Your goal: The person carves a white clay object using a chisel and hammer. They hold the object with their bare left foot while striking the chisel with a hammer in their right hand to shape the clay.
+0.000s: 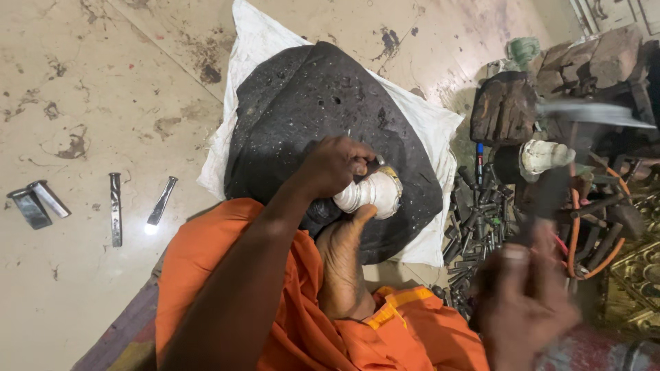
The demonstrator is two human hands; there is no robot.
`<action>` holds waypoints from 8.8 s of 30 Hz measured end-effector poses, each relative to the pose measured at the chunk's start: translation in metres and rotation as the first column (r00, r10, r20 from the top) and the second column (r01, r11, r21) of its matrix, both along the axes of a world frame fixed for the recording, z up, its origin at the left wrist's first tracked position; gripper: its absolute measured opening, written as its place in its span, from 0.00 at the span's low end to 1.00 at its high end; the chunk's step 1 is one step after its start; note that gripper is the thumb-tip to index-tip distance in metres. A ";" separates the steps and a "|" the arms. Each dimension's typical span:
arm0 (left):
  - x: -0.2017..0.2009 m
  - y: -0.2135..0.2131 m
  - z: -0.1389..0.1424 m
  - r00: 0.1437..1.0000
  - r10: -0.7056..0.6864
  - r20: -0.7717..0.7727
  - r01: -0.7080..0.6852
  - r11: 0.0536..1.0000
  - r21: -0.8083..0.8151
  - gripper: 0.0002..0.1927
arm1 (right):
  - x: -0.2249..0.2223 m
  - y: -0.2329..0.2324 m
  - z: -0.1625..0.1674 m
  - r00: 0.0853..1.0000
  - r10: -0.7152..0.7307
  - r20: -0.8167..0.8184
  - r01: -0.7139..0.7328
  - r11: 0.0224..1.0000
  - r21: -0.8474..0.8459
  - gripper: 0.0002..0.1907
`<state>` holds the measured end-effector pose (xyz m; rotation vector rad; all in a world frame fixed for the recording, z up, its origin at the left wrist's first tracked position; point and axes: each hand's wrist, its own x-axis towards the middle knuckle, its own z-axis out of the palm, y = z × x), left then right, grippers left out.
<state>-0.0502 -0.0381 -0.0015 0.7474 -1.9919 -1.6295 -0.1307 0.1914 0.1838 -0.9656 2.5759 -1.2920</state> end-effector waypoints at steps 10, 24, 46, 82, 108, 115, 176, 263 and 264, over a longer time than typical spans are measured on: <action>-0.007 0.002 -0.010 0.998 -0.036 0.053 0.044 0.985 -0.166 0.13 | -0.006 0.006 0.008 1.000 0.004 -0.003 -0.003 0.995 0.099 0.24; -0.002 0.002 0.001 0.993 -0.109 -0.034 0.102 0.981 -0.165 0.14 | 0.011 0.027 -0.024 1.000 -0.023 -0.011 0.023 0.999 0.032 0.22; 0.008 0.009 0.010 0.984 -0.156 -0.089 0.134 0.967 -0.215 0.11 | 0.038 0.067 -0.079 0.964 0.180 -0.194 -0.142 0.971 0.194 0.24; 0.019 -0.014 0.014 0.988 0.107 -0.110 -0.106 0.994 0.017 0.10 | -0.068 -0.059 -0.179 0.942 0.014 0.335 0.016 0.996 -0.086 0.15; 0.016 -0.010 0.015 0.994 0.080 0.070 -0.093 0.973 0.213 0.05 | -0.069 -0.061 -0.139 0.949 0.099 0.298 -0.152 0.975 0.160 0.13; 0.017 -0.011 0.017 0.966 0.210 -0.151 -0.105 0.852 0.512 0.08 | -0.077 -0.083 -0.122 0.991 0.087 0.098 -0.124 0.868 0.480 0.19; 0.013 0.007 0.010 0.911 0.406 -0.070 -0.410 0.881 -0.237 0.07 | -0.162 0.006 -0.150 0.646 -0.145 0.749 0.032 0.986 0.163 0.10; -0.080 0.117 0.066 0.755 -0.305 0.580 0.455 0.881 -0.130 0.29 | -0.117 0.161 -0.159 0.700 -0.025 0.714 -0.253 0.926 0.280 0.34; -0.080 0.118 0.066 0.774 -0.302 0.557 0.449 0.882 -0.146 0.30 | -0.116 0.161 -0.154 0.702 -0.063 0.710 -0.252 0.910 0.330 0.41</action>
